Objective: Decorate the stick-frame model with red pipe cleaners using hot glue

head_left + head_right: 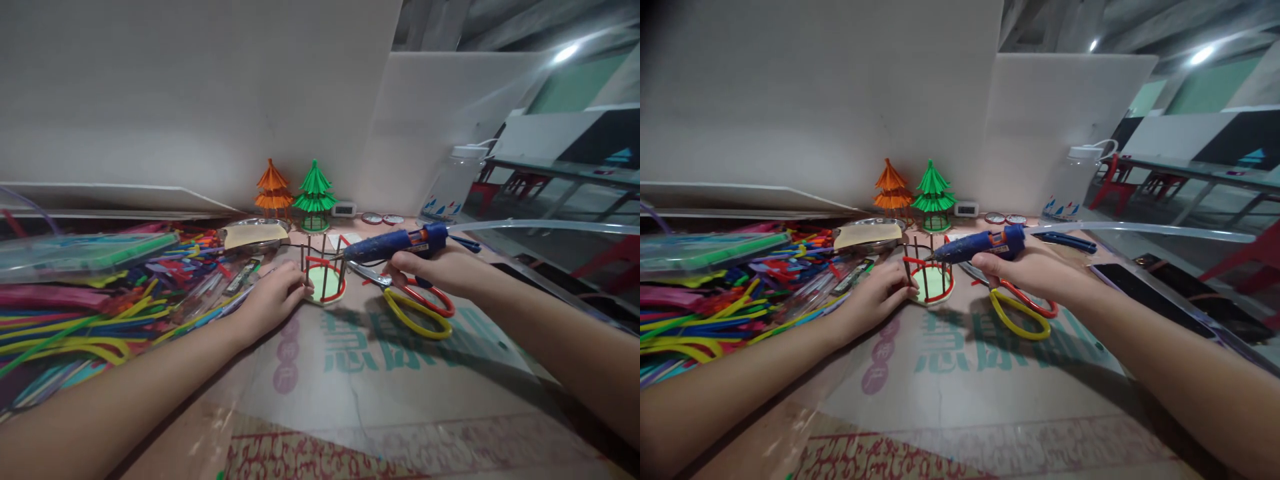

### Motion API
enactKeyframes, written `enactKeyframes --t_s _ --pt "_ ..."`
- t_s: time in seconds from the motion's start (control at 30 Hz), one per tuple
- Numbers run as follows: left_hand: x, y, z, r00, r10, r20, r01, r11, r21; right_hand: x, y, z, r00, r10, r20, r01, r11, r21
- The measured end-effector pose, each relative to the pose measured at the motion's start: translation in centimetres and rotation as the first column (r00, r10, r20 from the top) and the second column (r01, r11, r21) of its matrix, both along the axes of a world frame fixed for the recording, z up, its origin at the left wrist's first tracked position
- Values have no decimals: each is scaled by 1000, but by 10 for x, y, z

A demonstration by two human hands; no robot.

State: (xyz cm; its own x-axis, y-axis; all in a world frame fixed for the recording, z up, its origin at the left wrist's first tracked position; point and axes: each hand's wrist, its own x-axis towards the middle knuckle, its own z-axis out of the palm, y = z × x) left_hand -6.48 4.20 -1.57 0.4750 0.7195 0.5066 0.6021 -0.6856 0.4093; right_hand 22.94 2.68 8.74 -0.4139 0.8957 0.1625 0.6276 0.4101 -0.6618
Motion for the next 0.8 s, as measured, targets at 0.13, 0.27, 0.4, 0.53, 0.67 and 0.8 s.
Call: enactKeyframes --t_s 0.13,0.27,0.4,0.53,0.67,0.8 --pt "0 -1 1 1000 -2 2 2 1000 -4 -1 0 -2 999 -25 46 23 999 38" --pt "1 -1 2 1000 -8 -1 8 1000 -10 -1 0 -4 993 -57 102 52 997 54" --pt "0 -1 1 1000 -14 3 14 1000 -23 -1 -1 -2 993 -60 100 53 996 72" --pt "0 0 0 1000 -18 -1 18 1000 -10 -2 -3 1 999 -10 38 7 997 81" --pt "-1 3 -1 998 -50 40 51 999 -14 -4 -6 2 999 -8 46 6 999 52" --pt "-1 5 -2 997 -52 49 54 998 -37 -5 -7 2 996 -16 89 11 998 59"
